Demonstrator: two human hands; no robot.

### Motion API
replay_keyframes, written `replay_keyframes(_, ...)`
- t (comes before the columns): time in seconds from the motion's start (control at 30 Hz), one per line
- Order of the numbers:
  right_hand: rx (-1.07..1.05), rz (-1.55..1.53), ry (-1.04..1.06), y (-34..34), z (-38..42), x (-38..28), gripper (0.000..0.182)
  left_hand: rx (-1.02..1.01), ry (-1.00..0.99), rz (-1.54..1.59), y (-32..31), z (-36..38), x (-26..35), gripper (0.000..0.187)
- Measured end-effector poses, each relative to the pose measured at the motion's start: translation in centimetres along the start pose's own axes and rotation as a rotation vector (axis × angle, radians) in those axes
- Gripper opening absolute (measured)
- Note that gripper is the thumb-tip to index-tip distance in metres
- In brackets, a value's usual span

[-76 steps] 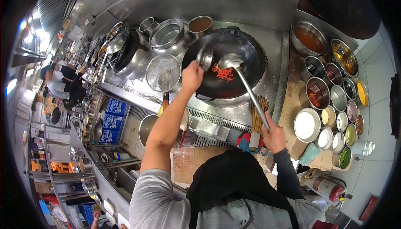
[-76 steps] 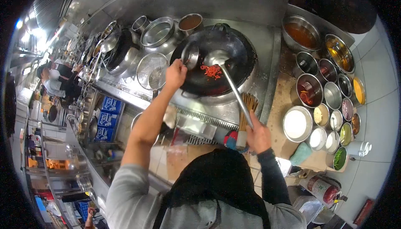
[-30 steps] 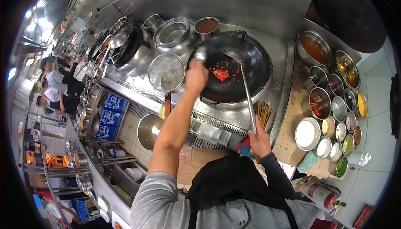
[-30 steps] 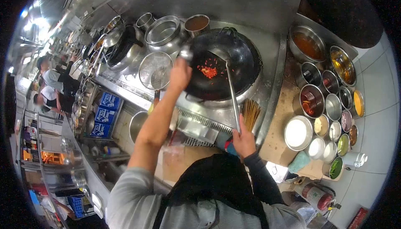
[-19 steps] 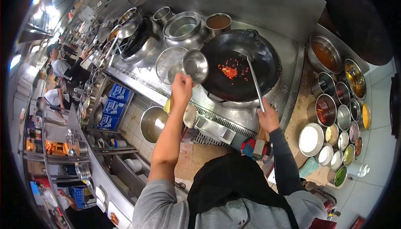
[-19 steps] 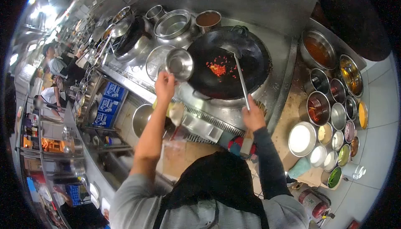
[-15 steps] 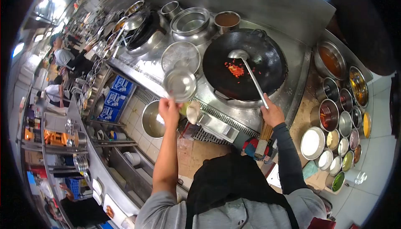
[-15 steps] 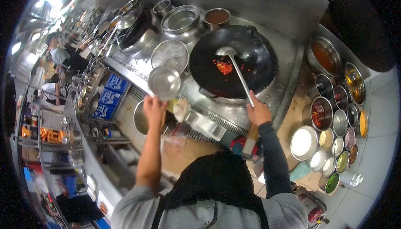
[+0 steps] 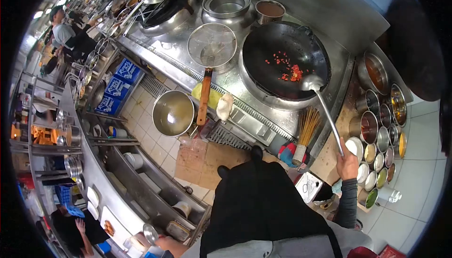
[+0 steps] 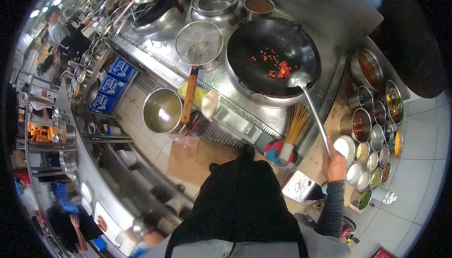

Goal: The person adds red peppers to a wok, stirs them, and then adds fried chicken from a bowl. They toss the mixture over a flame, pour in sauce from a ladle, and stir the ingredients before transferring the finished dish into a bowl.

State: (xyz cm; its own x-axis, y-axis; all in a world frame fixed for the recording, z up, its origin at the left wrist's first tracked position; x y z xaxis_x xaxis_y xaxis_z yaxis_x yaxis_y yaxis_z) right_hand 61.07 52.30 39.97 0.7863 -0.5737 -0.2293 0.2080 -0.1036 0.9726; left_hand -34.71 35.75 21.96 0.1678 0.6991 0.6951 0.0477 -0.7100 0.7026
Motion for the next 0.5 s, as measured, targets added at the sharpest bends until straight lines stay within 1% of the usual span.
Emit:
replay_keyframes(0.03, -0.032, 0.001, -0.014, -0.7, 0.2, -0.3, 0.058, 0.023, 0.147, 0.020, 1.0, 0.3, 0.0, 0.023)
replay_keyframes(0.07, -0.064, 0.001, -0.028, -1.7, 0.3, -0.5, 0.060, 0.049, 0.294, 0.040, 1.6, 0.6, -1.4, 0.021)
replay_keyframes(0.1, 0.016, -0.084, 0.060, -3.9, -0.5, -0.2, 0.060, 0.050, 0.315, 0.037, 1.5, 0.4, -2.8, 0.021)
replay_keyframes(0.13, 0.096, -0.142, 0.126, -5.1, -1.7, -1.8, 0.055, 0.008, 0.255, -0.009, 0.9, -0.2, -3.6, 0.020)
replay_keyframes(0.17, 0.096, -0.135, 0.142, -6.7, -3.6, -2.6, 0.055, -0.033, 0.192, -0.053, 0.2, -0.8, -3.8, 0.018)
replay_keyframes(0.23, -0.092, -0.420, -0.135, -11.4, -7.7, -1.6, 0.053, -0.114, 0.063, -0.140, -0.7, -2.0, -4.1, 0.016)
replay_keyframes(0.27, -0.089, -0.419, -0.122, -12.0, -9.4, -2.5, 0.053, -0.155, -0.007, -0.177, -1.5, -2.8, -4.1, 0.015)
replay_keyframes(0.3, -0.059, -0.519, -0.166, -12.4, -10.8, -2.9, 0.052, -0.153, 0.003, -0.169, -1.8, -3.8, -4.9, 0.015)
replay_keyframes(0.33, -0.032, -0.619, -0.213, -13.2, -12.1, -3.1, 0.051, -0.185, -0.234, -0.224, -2.4, -4.7, -3.3, 0.018)
replay_keyframes(0.37, -0.031, -0.620, -0.207, -15.5, -14.2, -2.5, 0.051, -0.215, -0.474, -0.279, -2.9, -4.8, -1.7, 0.021)
replay_keyframes(0.4, 0.041, -0.546, -0.125, -17.6, -16.7, -1.0, 0.056, -0.245, -0.717, -0.336, -3.3, -4.0, -0.2, 0.024)
replay_keyframes(0.43, 0.109, -0.468, -0.045, -18.3, -17.7, -0.4, 0.061, -0.247, -0.713, -0.340, -2.8, -4.1, -0.4, 0.024)
replay_keyframes(0.47, 0.105, -0.465, -0.042, -17.4, -16.8, -2.1, 0.061, -0.360, -0.588, -0.357, -3.1, -4.4, -1.6, 0.019)
replay_keyframes(0.5, -0.030, -0.675, -0.190, -17.1, -15.0, -4.7, 0.061, -0.467, -0.459, -0.369, -3.8, -4.2, -2.9, 0.016)
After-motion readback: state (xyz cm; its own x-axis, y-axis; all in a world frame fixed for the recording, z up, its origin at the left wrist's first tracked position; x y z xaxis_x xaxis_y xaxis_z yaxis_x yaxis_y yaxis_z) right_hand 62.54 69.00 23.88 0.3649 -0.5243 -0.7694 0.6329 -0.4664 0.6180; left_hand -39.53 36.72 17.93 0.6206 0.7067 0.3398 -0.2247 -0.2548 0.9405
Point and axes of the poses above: each hand's wrist, its own z-axis away from the middle knuckle, its own y-axis out of the back of the hand, x = y × z, the point moved 10 cm from there along -z, towards the middle knuckle, and after that the axes turned 6 degrees about z, right-handed, at the moved point
